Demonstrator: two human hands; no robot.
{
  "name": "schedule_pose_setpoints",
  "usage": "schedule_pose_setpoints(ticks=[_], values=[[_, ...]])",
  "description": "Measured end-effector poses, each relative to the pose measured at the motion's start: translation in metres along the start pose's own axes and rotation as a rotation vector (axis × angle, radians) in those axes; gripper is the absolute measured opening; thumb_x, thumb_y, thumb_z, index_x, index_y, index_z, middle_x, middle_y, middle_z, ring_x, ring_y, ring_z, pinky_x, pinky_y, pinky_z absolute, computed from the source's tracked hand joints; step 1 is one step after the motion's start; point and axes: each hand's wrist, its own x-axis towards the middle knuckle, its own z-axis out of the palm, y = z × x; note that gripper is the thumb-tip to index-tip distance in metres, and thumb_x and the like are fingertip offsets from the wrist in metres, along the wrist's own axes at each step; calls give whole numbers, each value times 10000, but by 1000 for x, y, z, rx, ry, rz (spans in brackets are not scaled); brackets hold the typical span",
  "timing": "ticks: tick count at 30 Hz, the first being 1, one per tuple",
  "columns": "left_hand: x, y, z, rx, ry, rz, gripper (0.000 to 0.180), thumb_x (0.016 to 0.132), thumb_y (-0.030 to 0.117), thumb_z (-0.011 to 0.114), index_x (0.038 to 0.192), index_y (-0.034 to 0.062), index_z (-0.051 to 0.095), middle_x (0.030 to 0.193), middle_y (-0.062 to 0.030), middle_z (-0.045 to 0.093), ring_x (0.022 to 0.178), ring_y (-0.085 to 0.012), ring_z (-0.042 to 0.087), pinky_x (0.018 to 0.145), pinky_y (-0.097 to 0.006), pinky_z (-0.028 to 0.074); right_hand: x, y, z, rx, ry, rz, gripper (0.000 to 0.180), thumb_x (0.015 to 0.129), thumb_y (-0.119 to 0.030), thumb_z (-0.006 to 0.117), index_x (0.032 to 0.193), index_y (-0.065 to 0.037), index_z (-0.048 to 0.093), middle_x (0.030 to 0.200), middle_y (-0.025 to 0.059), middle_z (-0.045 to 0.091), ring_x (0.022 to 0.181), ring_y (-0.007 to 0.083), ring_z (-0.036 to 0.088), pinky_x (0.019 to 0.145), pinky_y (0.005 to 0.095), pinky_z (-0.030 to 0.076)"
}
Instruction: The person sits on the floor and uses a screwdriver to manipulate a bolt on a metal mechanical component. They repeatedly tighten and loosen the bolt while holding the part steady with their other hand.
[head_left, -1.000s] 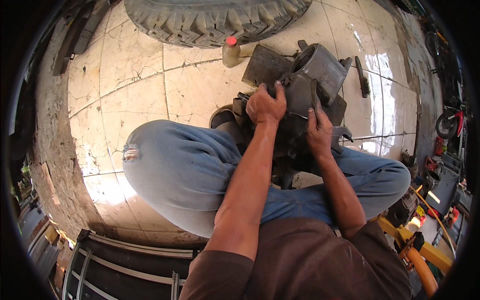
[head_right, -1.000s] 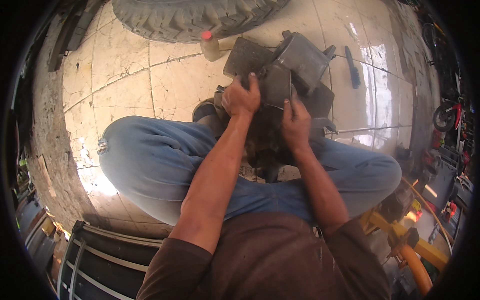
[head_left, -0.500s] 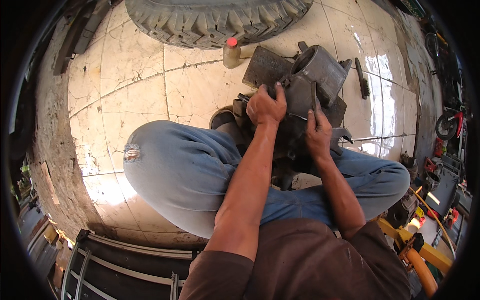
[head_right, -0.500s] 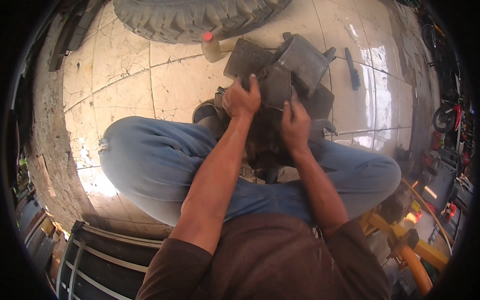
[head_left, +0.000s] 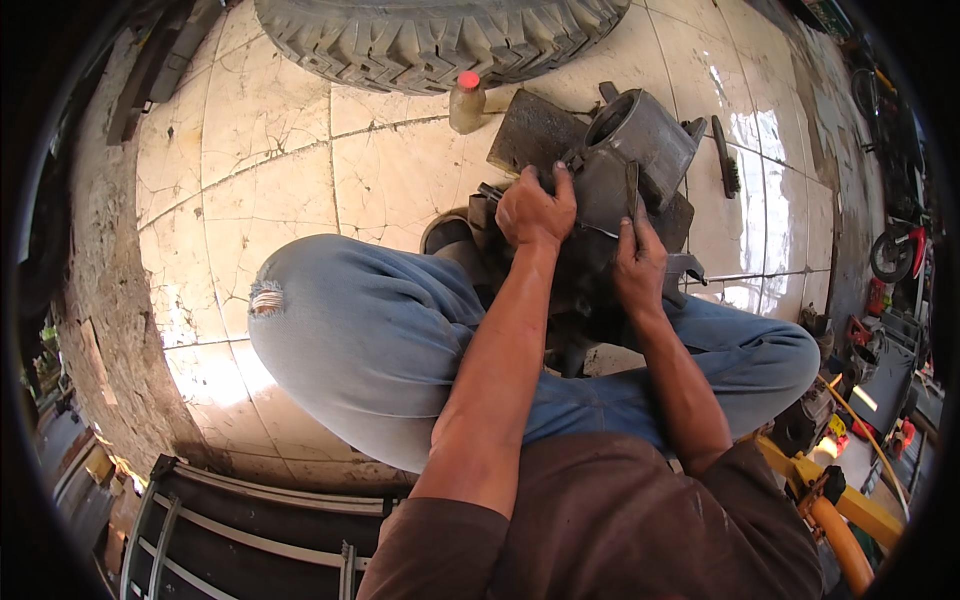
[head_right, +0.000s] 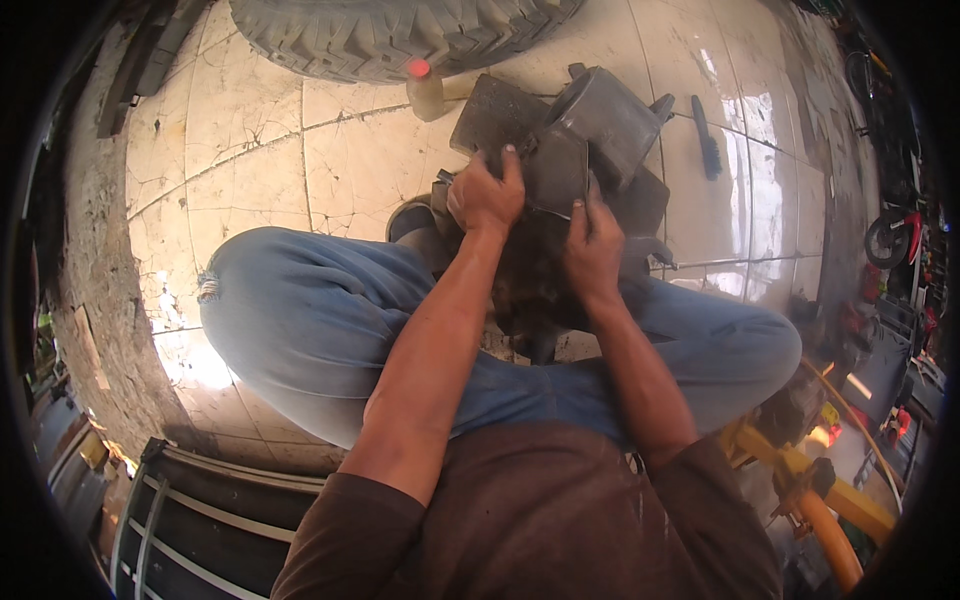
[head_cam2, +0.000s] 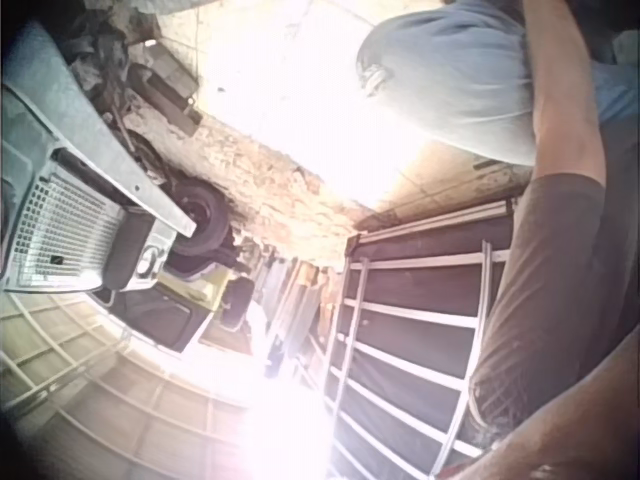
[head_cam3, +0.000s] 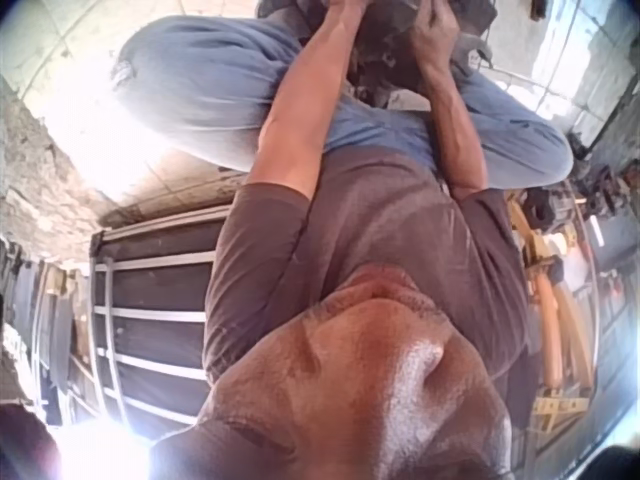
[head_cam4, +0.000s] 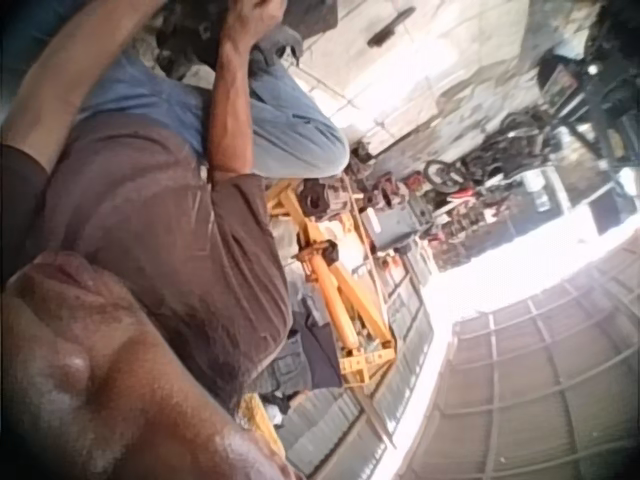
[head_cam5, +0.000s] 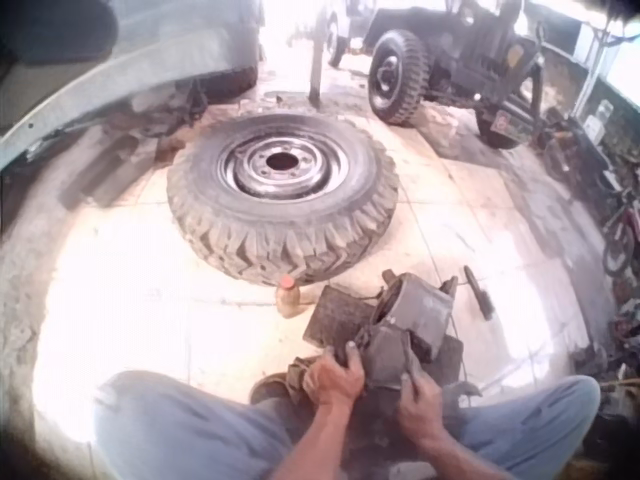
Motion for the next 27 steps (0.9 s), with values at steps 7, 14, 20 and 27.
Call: schedule_pose_setpoints(ticks=[7, 14, 20, 27], values=[[1, 5, -5, -15, -43, -29, 589, 917, 522, 578, 1073, -23, 736, 959, -263, 735, 926, -439, 707, 836, -510, 542, -1, 2, 2, 0, 19, -24, 371, 1001, -67, 562, 1344, 73, 593, 1022, 252, 691, 897, 320, 705, 804, 384, 536], [0, 3, -2, -13, -24, -25, 580, 915, 520, 584, 1068, -18, 738, 950, -267, 732, 912, -435, 708, 821, -510, 544, -3, 3, 3, -43, 15, -24, 368, 1000, -71, 567, 1337, 75, 595, 1037, 259, 693, 926, 330, 712, 816, 392, 537], [0, 4, -4, -19, -36, -12, 581, 918, 518, 582, 1085, -18, 734, 941, -259, 736, 901, -439, 708, 815, -513, 543, 8, -1, 5, 10, -20, 26, 358, 1002, -83, 574, 1320, 79, 607, 1133, 289, 688, 1022, 347, 714, 866, 393, 537], [0, 3, 0, -16, -27, -19, 590, 921, 521, 580, 1096, -22, 731, 965, -266, 734, 931, -441, 704, 838, -511, 537, 5, 2, -2, 16, -40, 91, 367, 1005, -79, 572, 1334, 82, 598, 1198, 285, 685, 1129, 339, 693, 946, 376, 520]])
